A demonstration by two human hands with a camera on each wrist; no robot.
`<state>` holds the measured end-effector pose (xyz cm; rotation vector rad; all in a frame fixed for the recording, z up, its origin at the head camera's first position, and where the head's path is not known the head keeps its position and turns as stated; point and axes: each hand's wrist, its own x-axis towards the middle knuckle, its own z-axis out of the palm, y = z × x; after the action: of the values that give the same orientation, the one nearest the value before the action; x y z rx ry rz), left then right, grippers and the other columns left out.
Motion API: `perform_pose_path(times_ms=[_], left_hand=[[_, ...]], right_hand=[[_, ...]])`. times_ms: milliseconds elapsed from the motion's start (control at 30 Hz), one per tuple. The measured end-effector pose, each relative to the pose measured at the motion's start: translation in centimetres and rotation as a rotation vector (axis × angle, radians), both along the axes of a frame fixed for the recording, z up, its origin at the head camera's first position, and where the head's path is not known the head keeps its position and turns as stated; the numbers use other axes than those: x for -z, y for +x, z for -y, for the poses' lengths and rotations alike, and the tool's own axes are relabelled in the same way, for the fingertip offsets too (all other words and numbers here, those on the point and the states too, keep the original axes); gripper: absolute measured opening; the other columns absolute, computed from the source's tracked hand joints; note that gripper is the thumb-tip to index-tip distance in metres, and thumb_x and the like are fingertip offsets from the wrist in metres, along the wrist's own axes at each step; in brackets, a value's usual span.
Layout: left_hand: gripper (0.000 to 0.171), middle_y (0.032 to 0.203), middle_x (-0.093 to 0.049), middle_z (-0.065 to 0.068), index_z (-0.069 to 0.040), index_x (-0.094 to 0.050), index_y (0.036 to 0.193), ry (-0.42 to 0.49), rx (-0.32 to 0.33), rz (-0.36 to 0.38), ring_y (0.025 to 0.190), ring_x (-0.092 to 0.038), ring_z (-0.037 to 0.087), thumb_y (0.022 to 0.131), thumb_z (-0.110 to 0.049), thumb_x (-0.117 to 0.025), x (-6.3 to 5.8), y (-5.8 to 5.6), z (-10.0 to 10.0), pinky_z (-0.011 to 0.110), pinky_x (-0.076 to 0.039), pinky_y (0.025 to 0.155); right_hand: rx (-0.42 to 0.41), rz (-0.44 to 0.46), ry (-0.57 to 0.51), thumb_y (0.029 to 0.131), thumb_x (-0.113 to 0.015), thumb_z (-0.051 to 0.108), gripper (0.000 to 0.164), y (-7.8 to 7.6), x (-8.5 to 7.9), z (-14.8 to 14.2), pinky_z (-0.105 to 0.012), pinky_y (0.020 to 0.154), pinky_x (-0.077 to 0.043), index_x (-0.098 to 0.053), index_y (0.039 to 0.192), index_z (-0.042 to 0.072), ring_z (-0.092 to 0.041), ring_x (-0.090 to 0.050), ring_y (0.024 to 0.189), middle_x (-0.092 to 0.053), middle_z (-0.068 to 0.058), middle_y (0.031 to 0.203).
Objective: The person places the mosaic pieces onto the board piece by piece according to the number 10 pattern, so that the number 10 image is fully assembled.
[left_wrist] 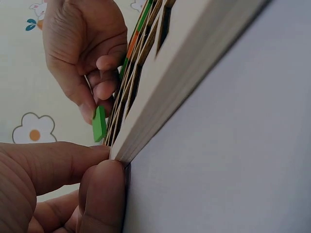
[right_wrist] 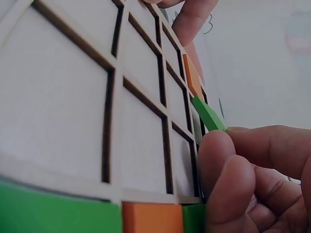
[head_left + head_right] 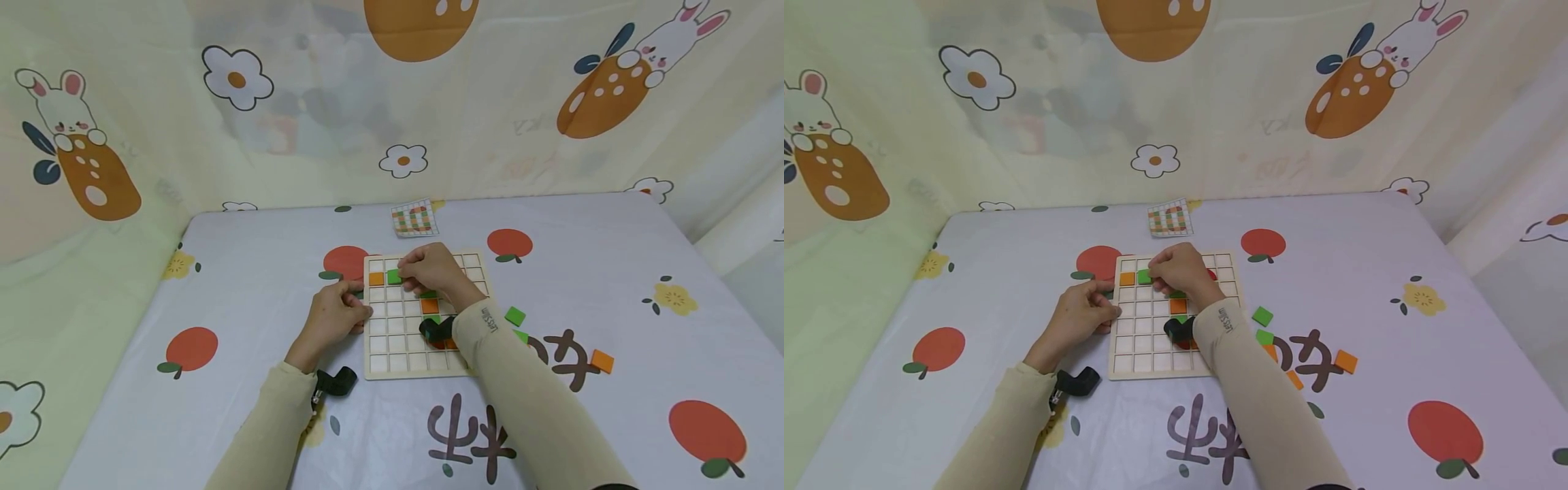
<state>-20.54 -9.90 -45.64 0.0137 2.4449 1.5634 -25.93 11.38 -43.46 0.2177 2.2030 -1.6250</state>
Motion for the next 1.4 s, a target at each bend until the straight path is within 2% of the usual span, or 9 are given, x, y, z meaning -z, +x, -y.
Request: perform_pose_path(times_ms=[600, 967, 1167, 1400], left_hand=[[0.048, 0.084, -0.064, 0.008, 0.001, -0.065, 0.134, 0.024, 0.008, -0.002, 0.059, -0.064, 0.013, 0.088, 0.0, -0.078, 0.0, 0.2, -0.3, 0.024, -0.059, 0.055], [0.049, 0.084, -0.064, 0.008, 0.001, -0.064, 0.135, 0.027, 0.011, -0.003, 0.058, -0.064, 0.013, 0.088, 0.001, -0.078, -0.1, 0.1, -0.3, 0.024, -0.059, 0.056], [0.05, 0.084, -0.064, 0.009, 0.002, -0.064, 0.135, 0.016, 0.012, -0.003, 0.057, -0.064, 0.013, 0.087, 0.001, -0.078, -0.1, 0.2, -0.3, 0.024, -0.059, 0.056], [0.05, 0.086, -0.064, 0.009, 0.001, -0.064, 0.136, 0.001, 0.003, 0.004, 0.06, -0.064, 0.013, 0.088, 0.0, -0.078, -0.1, 0.2, 0.0, 0.024, -0.059, 0.058]], right_hand=[[0.002, -0.026, 0.024, 0.099, -0.069, 0.009, 0.013, 0.5, 0.2, -0.1, -0.02, 0.057, -0.057, -0.072, 0.109, 0.0, -0.013, -0.067, 0.065, -0.072, -0.012, 0.088], [0.002, -0.039, -0.062, 0.1, -0.069, 0.011, 0.018, 0.7, 0.1, -0.7, -0.021, 0.059, -0.058, -0.071, 0.113, -0.001, -0.013, -0.068, 0.066, -0.073, -0.013, 0.09], [-0.009, -0.03, -0.112, 0.101, -0.069, 0.018, 0.029, 1.3, -0.8, -2.8, -0.024, 0.065, -0.059, -0.069, 0.123, -0.001, -0.019, -0.073, 0.082, -0.074, -0.013, 0.102], [-0.006, -0.051, -0.01, 0.102, -0.069, 0.03, 0.04, 4.0, -2.8, -7.6, -0.029, 0.072, -0.059, -0.066, 0.128, -0.001, -0.023, -0.07, 0.088, -0.073, -0.014, 0.108]])
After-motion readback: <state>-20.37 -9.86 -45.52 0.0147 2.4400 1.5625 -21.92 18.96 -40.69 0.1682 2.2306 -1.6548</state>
